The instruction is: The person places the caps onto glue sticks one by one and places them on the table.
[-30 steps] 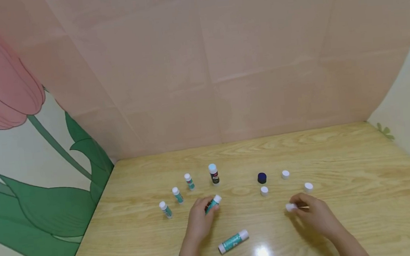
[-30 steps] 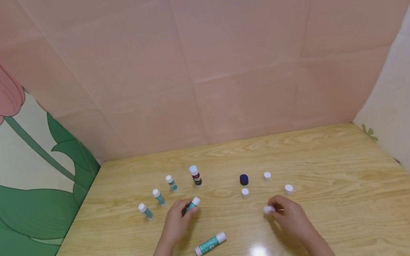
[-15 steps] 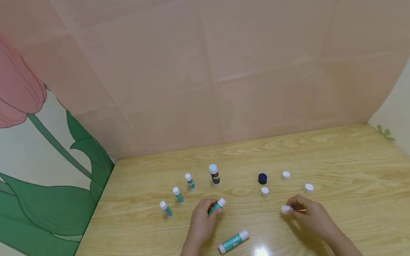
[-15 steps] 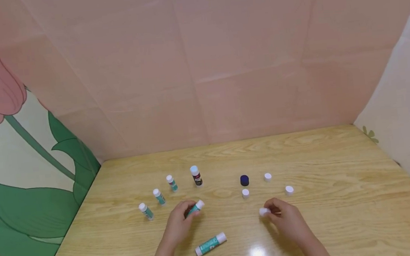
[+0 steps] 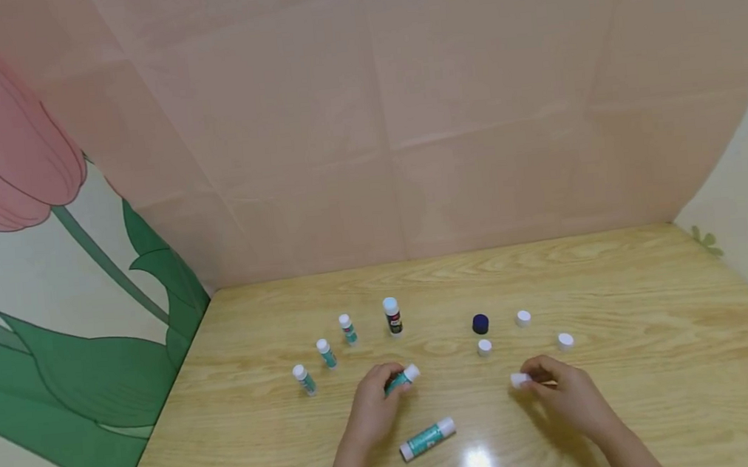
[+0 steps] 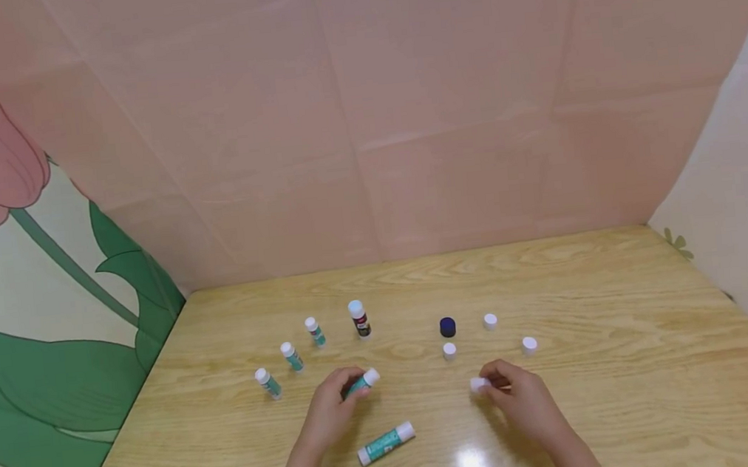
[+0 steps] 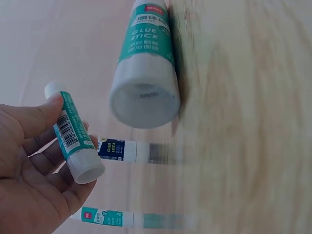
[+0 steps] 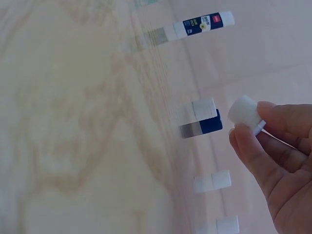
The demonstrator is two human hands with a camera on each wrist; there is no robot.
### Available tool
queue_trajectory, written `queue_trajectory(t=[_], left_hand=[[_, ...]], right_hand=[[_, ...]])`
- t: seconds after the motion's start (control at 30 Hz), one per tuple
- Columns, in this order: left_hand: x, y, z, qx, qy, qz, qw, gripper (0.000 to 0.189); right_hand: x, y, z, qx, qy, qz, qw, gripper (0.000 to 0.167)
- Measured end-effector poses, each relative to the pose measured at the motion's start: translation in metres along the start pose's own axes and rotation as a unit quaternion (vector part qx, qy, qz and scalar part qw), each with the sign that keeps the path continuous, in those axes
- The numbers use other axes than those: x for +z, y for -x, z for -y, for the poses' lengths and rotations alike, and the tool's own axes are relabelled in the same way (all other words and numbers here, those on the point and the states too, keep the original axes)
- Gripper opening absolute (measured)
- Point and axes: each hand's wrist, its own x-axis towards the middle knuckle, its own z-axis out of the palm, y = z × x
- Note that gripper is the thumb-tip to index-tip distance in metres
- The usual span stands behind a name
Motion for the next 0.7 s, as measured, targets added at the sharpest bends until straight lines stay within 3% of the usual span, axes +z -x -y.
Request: queue_trajectory(t=[0.33, 0.7], left_hand=[[0.0022, 0.0019, -0.0012, 0.031, -0.01, -0.004, 0.9995, 0.024], [0.004, 0.0034, -0.0022, 0.025, -0.025, 0.015, 0.9993, 0.025]], right_hand=[[-0.0003, 0.0006, 0.0052, 0.002, -0.012, -0.001, 0.9999, 0.016], [-0.0005, 0.0002, 0.0094, -0.006, -0.019, -0.005, 0.9998, 0.017]])
